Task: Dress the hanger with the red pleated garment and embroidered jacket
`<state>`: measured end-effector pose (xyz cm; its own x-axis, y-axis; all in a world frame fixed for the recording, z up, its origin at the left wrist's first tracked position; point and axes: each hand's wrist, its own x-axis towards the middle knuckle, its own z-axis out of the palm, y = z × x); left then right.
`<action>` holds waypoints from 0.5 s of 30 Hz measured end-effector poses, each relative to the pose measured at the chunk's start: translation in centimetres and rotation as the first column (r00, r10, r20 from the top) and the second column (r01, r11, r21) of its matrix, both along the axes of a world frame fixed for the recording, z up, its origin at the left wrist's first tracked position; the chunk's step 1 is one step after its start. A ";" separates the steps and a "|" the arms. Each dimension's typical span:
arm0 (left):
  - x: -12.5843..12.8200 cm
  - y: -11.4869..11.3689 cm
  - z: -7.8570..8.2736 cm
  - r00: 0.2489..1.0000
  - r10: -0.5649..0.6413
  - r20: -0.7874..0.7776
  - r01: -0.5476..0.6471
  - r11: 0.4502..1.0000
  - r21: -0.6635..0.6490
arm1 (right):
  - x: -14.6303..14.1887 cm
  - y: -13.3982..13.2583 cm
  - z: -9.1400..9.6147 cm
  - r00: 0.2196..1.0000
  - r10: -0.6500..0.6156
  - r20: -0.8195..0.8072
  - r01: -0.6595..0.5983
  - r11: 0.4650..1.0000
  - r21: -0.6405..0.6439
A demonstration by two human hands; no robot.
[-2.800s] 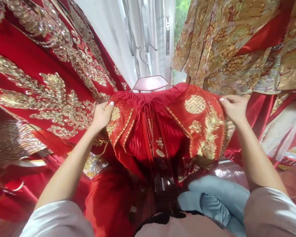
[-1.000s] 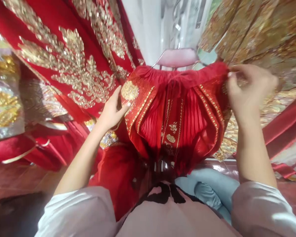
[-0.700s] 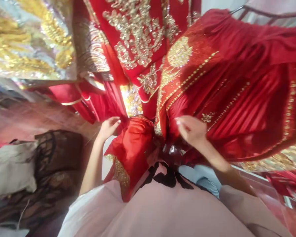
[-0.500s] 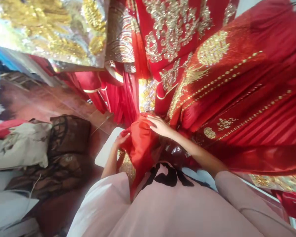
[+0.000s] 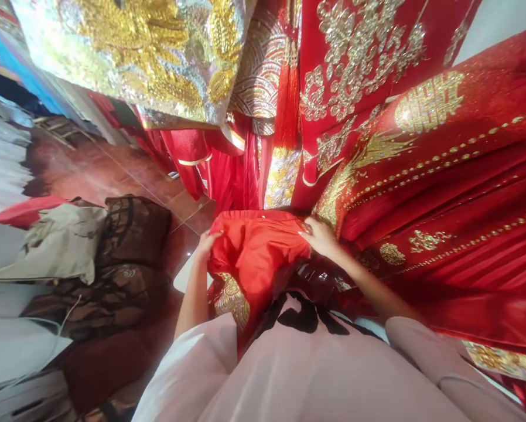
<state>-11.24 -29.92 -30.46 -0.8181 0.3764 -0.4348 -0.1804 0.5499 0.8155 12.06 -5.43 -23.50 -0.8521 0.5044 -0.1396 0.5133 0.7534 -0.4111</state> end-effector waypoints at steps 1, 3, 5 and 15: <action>-0.5 0.6 1.9 0.999 -0.014 -0.031 0.016 0.996 0.090 | 1.6 0.5 0.4 0.998 -0.017 -0.060 0.013 0.998 -0.056; -0.4 1.4 6.1 0.992 -0.033 -0.121 0.069 0.949 0.307 | 4.7 1.4 1.4 0.980 -0.058 -0.191 0.021 0.981 -0.192; 1.3 1.7 10.4 0.967 0.024 -0.253 0.103 0.874 0.475 | 7.1 1.9 2.5 0.965 -0.049 -0.258 -0.032 0.953 -0.302; 8.4 3.1 20.7 0.588 0.168 -0.792 0.441 0.754 0.487 | 3.7 0.3 3.3 0.957 0.287 0.042 -0.201 0.760 -0.618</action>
<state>-2.87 -26.79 -9.80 -0.6096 0.4224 0.6708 0.6898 -0.1343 0.7114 15.74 -5.12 -20.21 -0.8875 0.0571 -0.4574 0.4261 0.4801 -0.7668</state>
